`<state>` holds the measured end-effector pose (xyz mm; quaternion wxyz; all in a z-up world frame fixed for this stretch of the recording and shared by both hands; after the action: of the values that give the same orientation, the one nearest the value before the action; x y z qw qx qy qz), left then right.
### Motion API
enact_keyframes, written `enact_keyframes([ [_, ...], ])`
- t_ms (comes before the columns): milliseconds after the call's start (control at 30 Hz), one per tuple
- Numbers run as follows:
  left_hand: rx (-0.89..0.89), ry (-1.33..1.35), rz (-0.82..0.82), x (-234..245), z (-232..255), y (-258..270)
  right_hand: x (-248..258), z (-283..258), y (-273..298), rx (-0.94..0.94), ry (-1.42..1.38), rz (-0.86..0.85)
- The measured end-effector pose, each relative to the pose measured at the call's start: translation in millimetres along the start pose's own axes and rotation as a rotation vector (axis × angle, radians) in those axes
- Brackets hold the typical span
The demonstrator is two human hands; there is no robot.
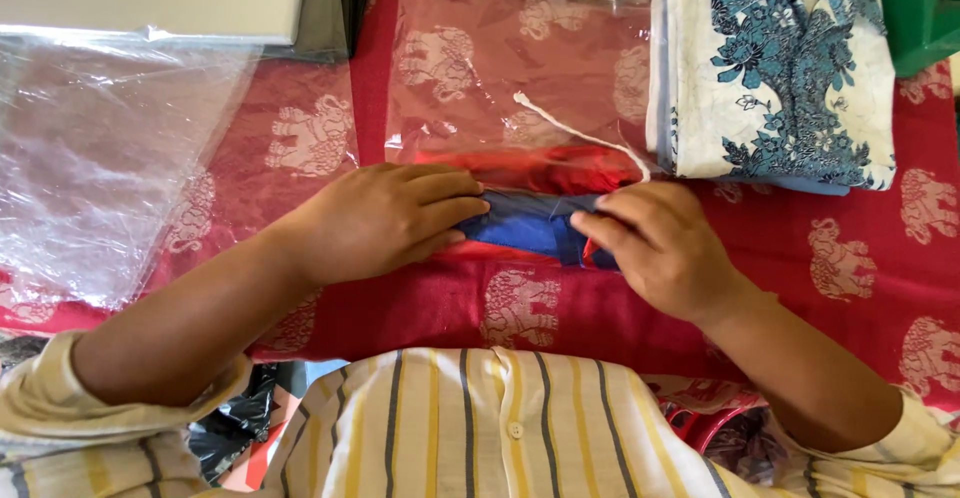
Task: Packing folded clothes into plastic bags and sealing them with tape.
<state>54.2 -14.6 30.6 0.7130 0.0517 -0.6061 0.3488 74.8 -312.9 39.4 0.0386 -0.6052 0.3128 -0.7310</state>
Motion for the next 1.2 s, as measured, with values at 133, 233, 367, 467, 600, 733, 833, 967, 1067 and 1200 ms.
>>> enact_keyframes([
  [133,0.172,0.122,-0.049,3.9,-5.4,-10.2,-1.5,-4.6,0.4,0.066,0.01,0.001],
  [233,0.219,0.177,-0.077,9.1,-4.6,-10.5,-2.6,-4.8,0.6,0.089,0.091,0.004],
  [367,0.238,0.057,-0.133,4.5,2.1,-5.4,-8.9,-3.5,10.8,0.109,0.123,0.008],
  [467,0.211,-0.033,-0.18,-4.0,10.4,2.1,-3.2,-3.4,9.7,0.083,0.035,-0.048],
  [600,0.2,-0.02,-0.235,-18.0,19.1,12.7,12.4,-8.9,-3.5,-0.002,-0.075,-0.192],
  [733,0.28,-0.055,-0.206,-8.4,28.5,12.2,15.4,0.6,-7.6,-0.123,-0.266,-0.25],
  [833,0.345,0.064,-0.207,-5.7,24.6,11.3,20.2,7.1,-16.1,-0.261,-0.389,-0.297],
  [967,0.538,0.24,-0.242,16.4,19.1,4.2,20.1,15.0,-15.8,-0.458,-0.597,-0.371],
  [1067,0.763,0.354,-0.389,31.6,15.2,-6.7,13.3,24.8,-14.8,-0.538,-0.614,-0.351],
  [1200,0.81,0.418,-0.451,21.6,-0.2,-8.1,-0.5,31.0,-3.9,-0.617,-0.577,-0.309],
])
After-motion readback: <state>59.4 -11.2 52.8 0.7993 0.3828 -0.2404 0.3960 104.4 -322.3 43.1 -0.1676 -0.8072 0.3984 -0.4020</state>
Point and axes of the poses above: each hand's wrist, its own y-axis away from the middle knuckle, its own x-axis out of the back of the hand, z = x × y, the point moved 3 cm from there along -y, towards the middle knuckle, and after that the axes turned 4 degrees about y, right-handed, at the moved point
